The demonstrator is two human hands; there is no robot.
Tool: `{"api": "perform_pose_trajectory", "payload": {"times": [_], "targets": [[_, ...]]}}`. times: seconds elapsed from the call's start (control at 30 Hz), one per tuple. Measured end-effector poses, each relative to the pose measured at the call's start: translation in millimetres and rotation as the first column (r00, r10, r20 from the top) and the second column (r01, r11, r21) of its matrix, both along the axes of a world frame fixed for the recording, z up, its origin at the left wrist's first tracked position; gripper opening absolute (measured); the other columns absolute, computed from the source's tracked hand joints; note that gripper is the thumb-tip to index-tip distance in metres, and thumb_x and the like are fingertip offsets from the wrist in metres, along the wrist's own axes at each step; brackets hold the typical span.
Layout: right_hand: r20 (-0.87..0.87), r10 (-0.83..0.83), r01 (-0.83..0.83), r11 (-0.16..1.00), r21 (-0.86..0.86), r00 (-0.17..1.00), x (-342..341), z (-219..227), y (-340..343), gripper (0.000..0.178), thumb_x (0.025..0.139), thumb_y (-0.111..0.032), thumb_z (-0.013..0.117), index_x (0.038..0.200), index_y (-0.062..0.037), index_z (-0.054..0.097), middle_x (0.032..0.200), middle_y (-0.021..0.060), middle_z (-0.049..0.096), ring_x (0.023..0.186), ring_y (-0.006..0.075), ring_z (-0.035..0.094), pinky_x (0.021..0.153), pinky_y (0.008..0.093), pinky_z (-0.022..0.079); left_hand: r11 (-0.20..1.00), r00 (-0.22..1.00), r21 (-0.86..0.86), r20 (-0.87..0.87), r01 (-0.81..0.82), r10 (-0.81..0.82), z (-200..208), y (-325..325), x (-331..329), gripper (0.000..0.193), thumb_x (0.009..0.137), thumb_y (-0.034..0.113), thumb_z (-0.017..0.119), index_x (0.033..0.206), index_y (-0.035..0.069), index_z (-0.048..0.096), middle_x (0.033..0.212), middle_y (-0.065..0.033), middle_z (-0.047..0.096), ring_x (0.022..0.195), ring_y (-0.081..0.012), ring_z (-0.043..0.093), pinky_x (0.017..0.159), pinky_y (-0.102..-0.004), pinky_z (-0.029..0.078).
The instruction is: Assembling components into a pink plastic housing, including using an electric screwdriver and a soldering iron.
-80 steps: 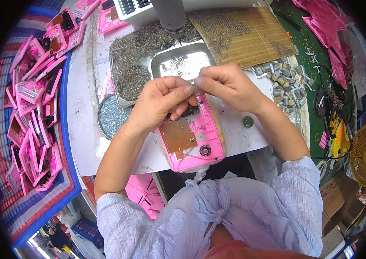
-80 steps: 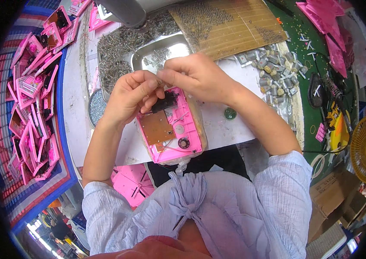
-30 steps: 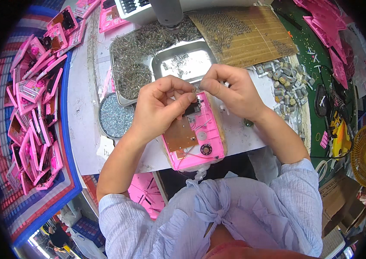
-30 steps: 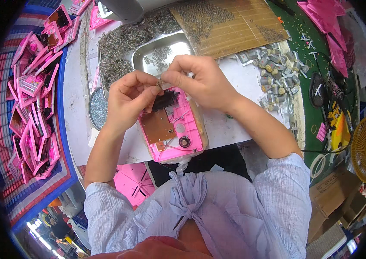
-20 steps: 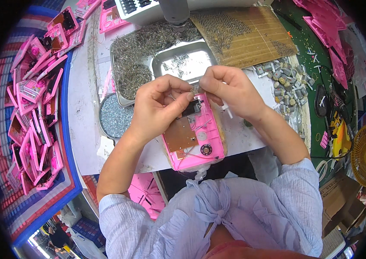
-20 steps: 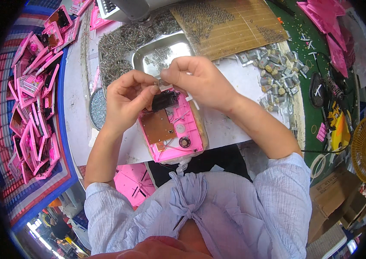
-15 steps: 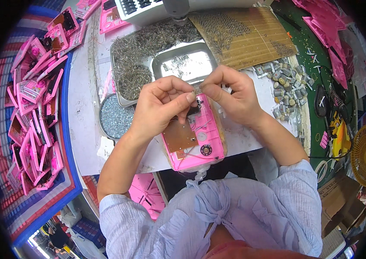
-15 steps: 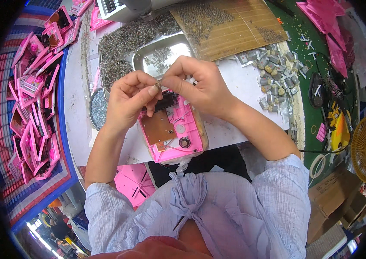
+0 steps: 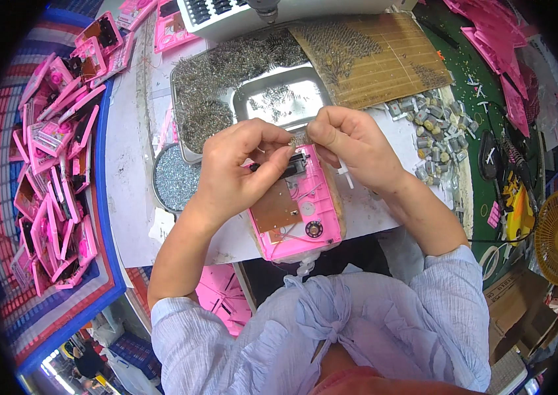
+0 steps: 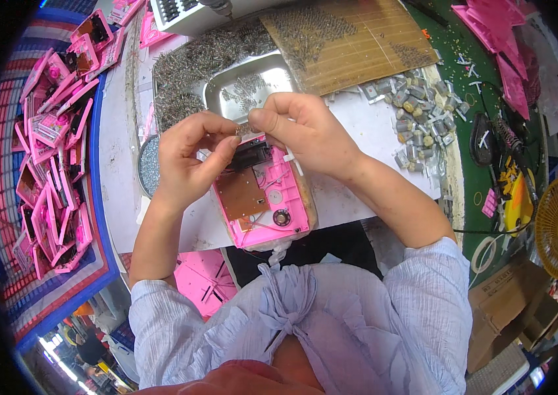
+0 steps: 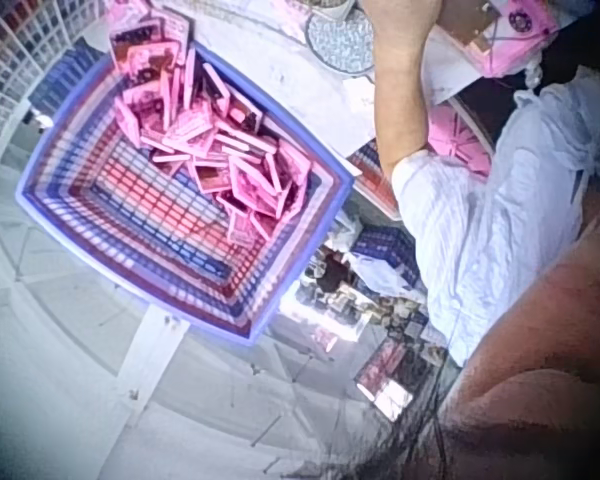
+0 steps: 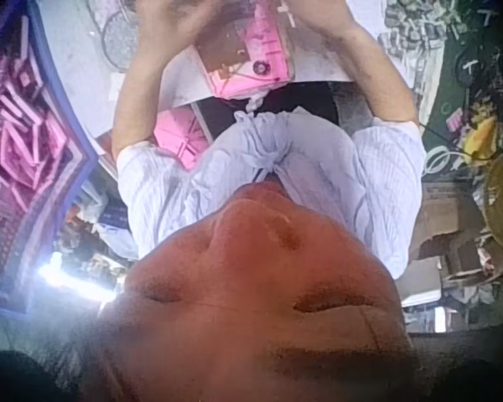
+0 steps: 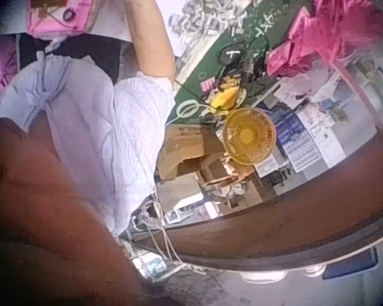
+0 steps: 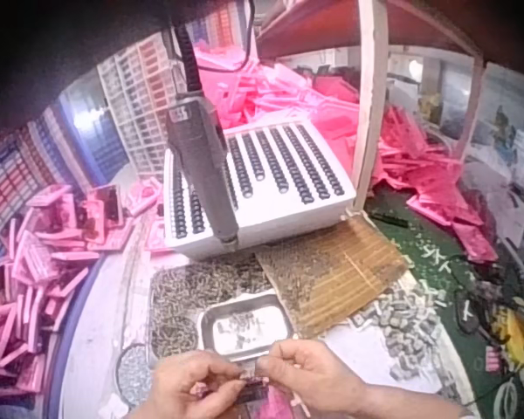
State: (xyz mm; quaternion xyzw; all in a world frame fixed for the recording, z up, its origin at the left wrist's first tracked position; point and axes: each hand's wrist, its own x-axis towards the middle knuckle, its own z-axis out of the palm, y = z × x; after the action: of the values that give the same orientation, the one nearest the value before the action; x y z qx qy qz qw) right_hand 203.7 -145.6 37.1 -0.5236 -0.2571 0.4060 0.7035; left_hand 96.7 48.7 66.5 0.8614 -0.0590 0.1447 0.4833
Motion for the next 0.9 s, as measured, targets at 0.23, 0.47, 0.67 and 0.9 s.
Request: {"api": "perform_pose_trajectory", "payload": {"times": [0.23, 0.47, 0.67, 0.9], "targets": [[-0.079, 0.036, -0.04, 0.998, -0.047, 0.996, -6.9, 9.2, 2.2, 0.042, 0.106, -0.038, 0.054, 0.081, -0.0046, 0.059, 0.075, -0.0021, 0.054, 0.071, 0.006, 0.048, 0.065, 0.0241, 0.041, 0.96, 0.988, -0.278, -0.156, -0.038, -0.006, -4.8, -4.8, -6.4, 0.011, 0.088, 0.003, 0.073, 0.095, -0.003, 0.068, 0.082, -0.0077, 0.069, 0.064, -0.0103, 0.066, 0.056, -0.0236, 0.054], [-0.085, 0.01, 0.006, 0.984, 0.181, 0.996, -12.2, -3.9, 2.8, 0.029, 0.106, -0.029, 0.056, 0.088, -0.0059, 0.055, 0.076, -0.0024, 0.052, 0.071, 0.0059, 0.048, 0.066, 0.0235, 0.042, 0.647, 0.9, -0.749, -0.37, -0.143, -0.23, -5.6, -6.8, -2.7, 0.011, 0.096, 0.006, 0.066, 0.101, -0.004, 0.063, 0.086, -0.0103, 0.069, 0.061, -0.01, 0.062, 0.052, -0.0227, 0.052], [0.137, -0.077, 0.049, 0.979, 0.197, 0.988, -9.8, -7.6, 2.7, 0.024, 0.104, -0.024, 0.06, 0.093, -0.0026, 0.058, 0.079, -0.0011, 0.056, 0.073, 0.0076, 0.052, 0.069, 0.0243, 0.045, 0.341, 0.835, -0.918, -0.343, -0.202, -0.431, -4.7, -0.8, -1.1, 0.012, 0.097, 0.008, 0.066, 0.101, -0.003, 0.063, 0.085, -0.0114, 0.069, 0.061, -0.0106, 0.061, 0.051, -0.023, 0.053], [0.405, -0.163, 0.116, 0.984, 0.137, 0.9, -3.5, -1.3, 1.5, 0.024, 0.103, -0.021, 0.061, 0.093, 0.0, 0.061, 0.079, 0.0001, 0.058, 0.073, 0.0079, 0.052, 0.068, 0.0253, 0.045, 0.638, 0.895, -0.761, -0.358, -0.116, -0.265, -0.1, -3.7, -3.7, 0.01, 0.096, 0.005, 0.068, 0.1, -0.003, 0.063, 0.086, -0.01, 0.069, 0.062, -0.0099, 0.062, 0.054, -0.0218, 0.051]]}}
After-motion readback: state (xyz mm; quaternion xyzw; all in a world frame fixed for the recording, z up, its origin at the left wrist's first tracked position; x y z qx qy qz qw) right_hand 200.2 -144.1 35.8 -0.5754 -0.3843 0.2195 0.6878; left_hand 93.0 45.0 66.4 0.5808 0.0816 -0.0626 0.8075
